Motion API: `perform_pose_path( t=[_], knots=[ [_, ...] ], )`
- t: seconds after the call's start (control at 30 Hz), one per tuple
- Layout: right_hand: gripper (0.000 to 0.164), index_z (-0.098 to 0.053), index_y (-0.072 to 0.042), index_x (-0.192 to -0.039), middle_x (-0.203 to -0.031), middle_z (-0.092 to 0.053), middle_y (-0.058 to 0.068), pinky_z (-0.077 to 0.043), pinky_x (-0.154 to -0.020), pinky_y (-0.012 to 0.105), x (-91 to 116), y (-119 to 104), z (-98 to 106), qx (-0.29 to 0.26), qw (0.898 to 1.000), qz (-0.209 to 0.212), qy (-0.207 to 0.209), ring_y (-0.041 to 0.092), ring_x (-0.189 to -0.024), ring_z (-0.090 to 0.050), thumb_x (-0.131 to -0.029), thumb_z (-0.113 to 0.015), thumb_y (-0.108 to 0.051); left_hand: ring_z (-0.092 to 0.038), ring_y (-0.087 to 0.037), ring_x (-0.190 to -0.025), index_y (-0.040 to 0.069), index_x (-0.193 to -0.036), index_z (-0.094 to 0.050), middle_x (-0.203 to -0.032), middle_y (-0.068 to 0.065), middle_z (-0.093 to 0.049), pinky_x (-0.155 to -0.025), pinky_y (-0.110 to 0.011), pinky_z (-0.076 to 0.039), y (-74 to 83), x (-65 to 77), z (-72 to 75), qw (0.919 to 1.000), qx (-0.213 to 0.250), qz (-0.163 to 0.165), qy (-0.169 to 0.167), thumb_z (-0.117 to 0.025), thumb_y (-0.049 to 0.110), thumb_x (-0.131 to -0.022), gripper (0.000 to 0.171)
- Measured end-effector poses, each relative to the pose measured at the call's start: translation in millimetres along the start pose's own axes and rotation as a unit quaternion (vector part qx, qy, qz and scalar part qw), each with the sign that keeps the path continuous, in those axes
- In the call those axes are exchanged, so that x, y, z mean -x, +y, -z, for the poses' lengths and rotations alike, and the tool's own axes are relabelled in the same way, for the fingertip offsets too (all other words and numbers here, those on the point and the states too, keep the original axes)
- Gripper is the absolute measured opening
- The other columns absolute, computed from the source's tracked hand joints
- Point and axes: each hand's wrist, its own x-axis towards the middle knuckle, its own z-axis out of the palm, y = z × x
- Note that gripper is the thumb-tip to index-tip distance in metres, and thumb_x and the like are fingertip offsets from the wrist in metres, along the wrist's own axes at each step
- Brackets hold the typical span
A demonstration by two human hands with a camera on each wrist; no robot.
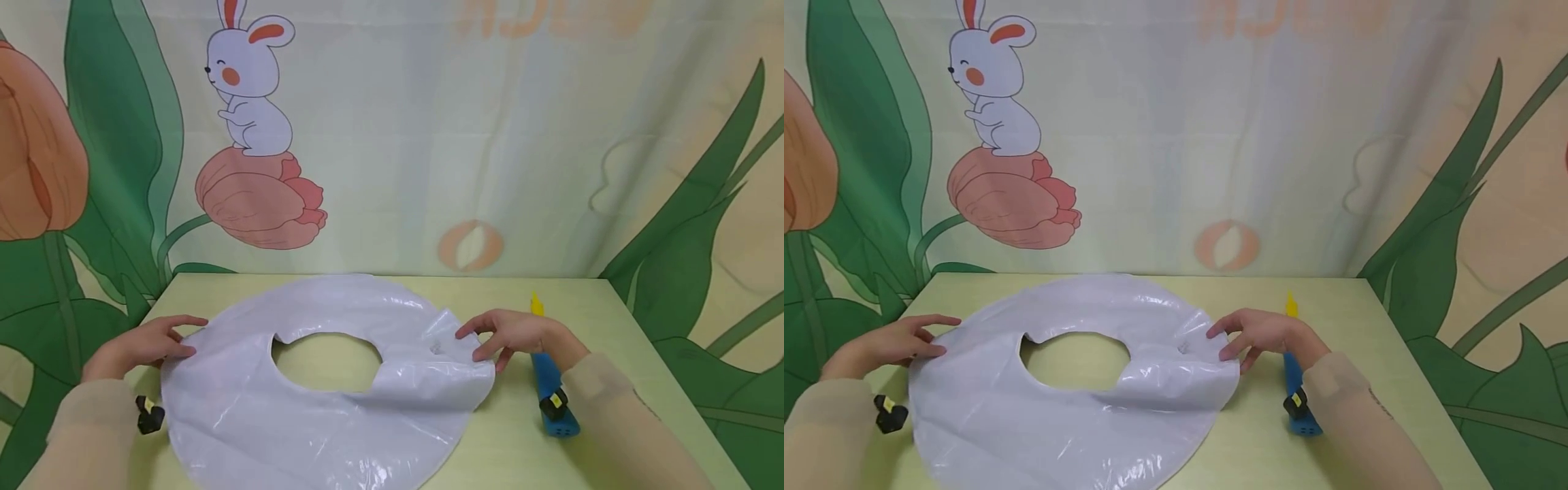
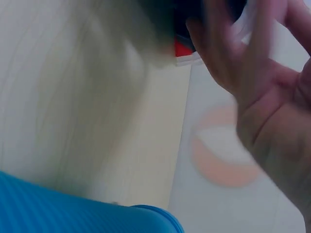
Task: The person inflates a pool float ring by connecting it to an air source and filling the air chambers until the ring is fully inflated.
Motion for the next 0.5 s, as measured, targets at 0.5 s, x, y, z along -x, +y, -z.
perform_pose_path(
  t=[0.5],
  knots=[
    [0.059,-0.061,-0.009,-0.135,-0.128,-0.058,0.008,-0.049,-0.090,0.041,-14,-1,-16,0.243,0.962,0.017,0.122,0.027,-0.107,-0.056,-0.083,-0.087,-0.020,-0.045,-0.057,-0.125,-0.009,-0.141,-0.048,-0.135,-0.042,-0.046,-0.099,-0.067,-0.040,50.8,-14.9,-28.9,0.9759,-0.204,-0.045,0.061,-0.066,0.039,-0.099,0.066]
  ],
)
